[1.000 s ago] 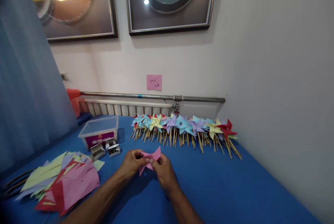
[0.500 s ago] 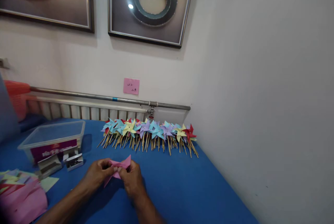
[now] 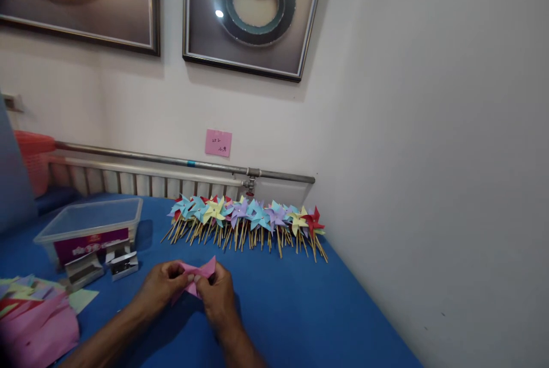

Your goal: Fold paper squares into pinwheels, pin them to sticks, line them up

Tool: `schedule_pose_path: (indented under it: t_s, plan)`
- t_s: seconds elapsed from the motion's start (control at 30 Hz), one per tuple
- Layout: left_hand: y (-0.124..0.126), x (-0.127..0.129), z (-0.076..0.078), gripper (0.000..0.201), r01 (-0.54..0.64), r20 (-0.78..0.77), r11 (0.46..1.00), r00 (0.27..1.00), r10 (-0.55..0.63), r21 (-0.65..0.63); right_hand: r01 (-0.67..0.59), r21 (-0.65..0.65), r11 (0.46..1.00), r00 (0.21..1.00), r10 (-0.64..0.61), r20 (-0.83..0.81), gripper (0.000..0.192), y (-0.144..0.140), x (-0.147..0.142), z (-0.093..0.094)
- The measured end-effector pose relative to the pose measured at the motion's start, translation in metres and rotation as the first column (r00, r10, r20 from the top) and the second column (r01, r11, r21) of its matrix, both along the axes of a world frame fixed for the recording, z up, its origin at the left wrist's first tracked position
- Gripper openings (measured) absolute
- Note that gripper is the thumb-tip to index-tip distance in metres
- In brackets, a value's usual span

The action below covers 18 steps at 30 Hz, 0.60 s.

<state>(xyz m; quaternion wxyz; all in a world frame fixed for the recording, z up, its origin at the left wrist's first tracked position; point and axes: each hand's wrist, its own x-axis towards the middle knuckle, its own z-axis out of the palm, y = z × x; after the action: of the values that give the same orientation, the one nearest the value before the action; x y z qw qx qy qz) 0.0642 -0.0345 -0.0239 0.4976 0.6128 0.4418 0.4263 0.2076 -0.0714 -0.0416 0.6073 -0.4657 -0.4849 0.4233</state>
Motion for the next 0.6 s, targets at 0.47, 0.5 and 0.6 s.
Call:
schedule_pose_path:
  t_s: [0.47,0.5,0.6]
  plan:
    - [0.004,0.004,-0.011,0.049,0.055,0.111,0.996,0.993,-0.047,-0.067,-0.045,0.029,0.999,0.996,0.047,-0.077,0.019,0.006,-0.004,-0.006]
    - [0.004,0.004,-0.011,0.048,0.058,0.117,0.996,0.992,-0.050,-0.066,-0.041,0.026,0.999,0.997,0.042,-0.071,0.019,0.006,-0.004,-0.006]
    - [0.002,0.004,-0.009,0.045,0.052,0.109,0.997,0.993,-0.047,-0.050,-0.036,0.027,0.999,0.996,0.038,-0.086,0.018,0.007,-0.004,-0.007]
